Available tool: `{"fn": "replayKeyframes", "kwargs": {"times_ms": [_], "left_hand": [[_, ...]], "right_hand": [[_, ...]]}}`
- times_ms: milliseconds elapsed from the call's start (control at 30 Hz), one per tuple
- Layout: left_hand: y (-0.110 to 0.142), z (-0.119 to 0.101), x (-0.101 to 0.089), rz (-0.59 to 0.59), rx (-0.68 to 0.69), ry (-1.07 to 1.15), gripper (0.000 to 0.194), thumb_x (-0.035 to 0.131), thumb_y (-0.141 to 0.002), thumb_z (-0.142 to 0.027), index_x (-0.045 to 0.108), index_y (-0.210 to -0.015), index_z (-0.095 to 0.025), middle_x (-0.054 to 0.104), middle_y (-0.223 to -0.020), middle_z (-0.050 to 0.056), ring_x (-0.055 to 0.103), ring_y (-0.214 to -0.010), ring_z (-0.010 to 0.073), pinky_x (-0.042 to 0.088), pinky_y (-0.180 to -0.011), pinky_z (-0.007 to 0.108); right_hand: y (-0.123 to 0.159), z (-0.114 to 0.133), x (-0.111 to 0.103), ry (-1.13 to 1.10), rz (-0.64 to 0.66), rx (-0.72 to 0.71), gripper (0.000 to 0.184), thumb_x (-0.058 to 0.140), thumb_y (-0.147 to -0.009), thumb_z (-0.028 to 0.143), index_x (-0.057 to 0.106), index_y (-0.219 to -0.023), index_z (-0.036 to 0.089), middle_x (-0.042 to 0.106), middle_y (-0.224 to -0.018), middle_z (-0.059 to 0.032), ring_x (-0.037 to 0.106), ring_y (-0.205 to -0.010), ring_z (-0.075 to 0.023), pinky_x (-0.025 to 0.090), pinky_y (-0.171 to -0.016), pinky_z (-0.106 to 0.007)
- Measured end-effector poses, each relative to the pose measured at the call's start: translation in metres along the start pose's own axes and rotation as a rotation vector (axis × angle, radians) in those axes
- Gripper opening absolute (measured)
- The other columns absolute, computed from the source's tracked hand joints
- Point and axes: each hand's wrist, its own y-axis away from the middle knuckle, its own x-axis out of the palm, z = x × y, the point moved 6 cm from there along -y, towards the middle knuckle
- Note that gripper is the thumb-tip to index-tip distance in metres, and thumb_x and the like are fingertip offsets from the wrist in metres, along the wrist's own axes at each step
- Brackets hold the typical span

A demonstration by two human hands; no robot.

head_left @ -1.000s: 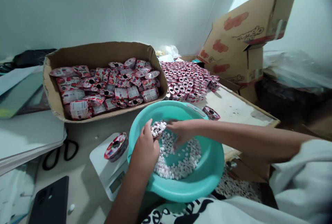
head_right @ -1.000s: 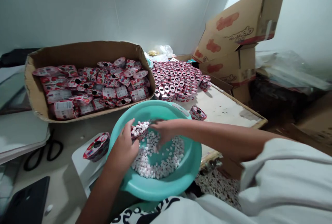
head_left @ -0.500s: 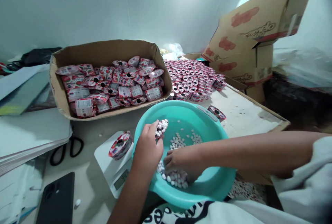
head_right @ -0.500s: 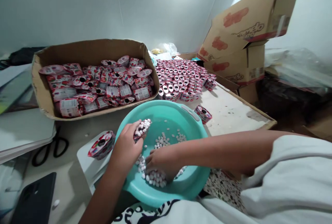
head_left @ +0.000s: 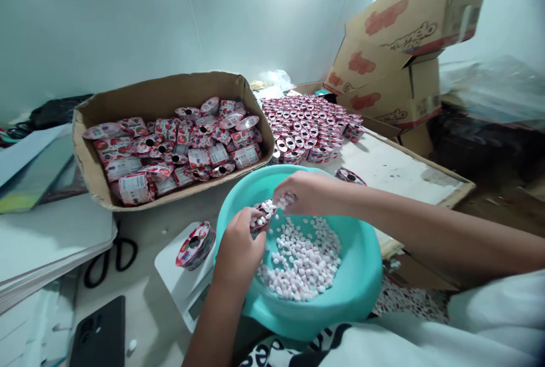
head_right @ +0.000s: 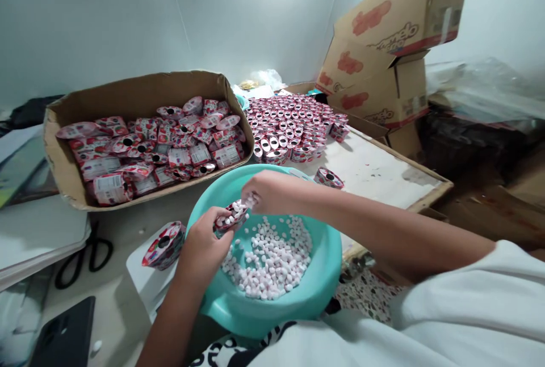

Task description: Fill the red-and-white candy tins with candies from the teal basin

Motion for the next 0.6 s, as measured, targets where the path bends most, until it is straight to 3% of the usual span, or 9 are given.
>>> {"fn": "replayKeyframes", "kwargs": {"times_ms": [100,200,300,367,500,600], "left_hand": [[0.001,-0.001,0.004,0.045,0.051,-0.014,0.015,0.061,-0.087,-0.02,0.06,-0.102,-0.022,0.069,-0.1,0.004,0.065,-0.095,0.0207,0.049,-0.083,0.03],[0.001,0.002,0.002,0.026,0.031,0.002,0.019,0.062,-0.088,-0.025,0.058,-0.106,-0.022,0.07,-0.102,0.005,0.066,-0.094,0.0213,0.049,-0.081,0.03],[0.001,0.006,-0.001,-0.016,-0.031,0.022,0.027,0.066,-0.085,-0.028,0.055,-0.11,-0.022,0.071,-0.103,0.005,0.067,-0.096,0.0217,0.05,-0.081,0.03],[0.002,0.007,-0.001,-0.036,-0.065,0.022,0.027,0.068,-0.084,-0.028,0.054,-0.106,-0.023,0.071,-0.103,0.004,0.068,-0.095,0.0215,0.05,-0.081,0.03],[0.003,0.005,0.001,-0.028,-0.08,-0.002,0.017,0.067,-0.083,-0.025,0.053,-0.093,-0.023,0.071,-0.103,0.002,0.068,-0.096,0.0207,0.049,-0.081,0.029],[0.004,0.002,0.0,-0.025,-0.061,-0.055,0.014,0.066,-0.083,-0.023,0.056,-0.092,-0.023,0.072,-0.099,0.002,0.068,-0.094,0.0208,0.049,-0.078,0.028]], "right_hand": [[-0.004,0.014,-0.01,-0.003,-0.071,-0.04,0.016,0.066,-0.076,0.014,0.074,-0.088,0.02,0.069,-0.077,0.0015,0.056,-0.065,-0.0109,0.039,-0.06,-0.023],[-0.007,0.025,-0.007,0.083,-0.052,-0.13,0.02,0.068,-0.078,0.018,0.073,-0.098,0.02,0.07,-0.092,-0.0021,0.06,-0.078,-0.0143,0.043,-0.066,-0.025],[-0.004,0.017,-0.01,0.097,-0.136,-0.08,0.038,0.072,-0.079,0.026,0.069,-0.116,0.021,0.067,-0.116,-0.0062,0.063,-0.096,-0.02,0.048,-0.077,-0.029],[0.002,0.008,-0.008,0.046,-0.201,-0.024,0.038,0.07,-0.082,0.028,0.067,-0.119,0.019,0.066,-0.121,-0.0075,0.064,-0.101,-0.0211,0.051,-0.085,-0.032],[0.015,0.007,0.018,-0.049,-0.225,-0.008,0.02,0.056,-0.094,0.029,0.069,-0.107,0.019,0.066,-0.118,-0.0094,0.065,-0.106,-0.0234,0.052,-0.094,-0.037],[0.024,0.017,0.038,-0.044,-0.334,-0.009,0.026,0.05,-0.091,0.014,0.066,-0.111,0.02,0.064,-0.127,-0.0122,0.062,-0.117,-0.0276,0.053,-0.099,-0.041]]}}
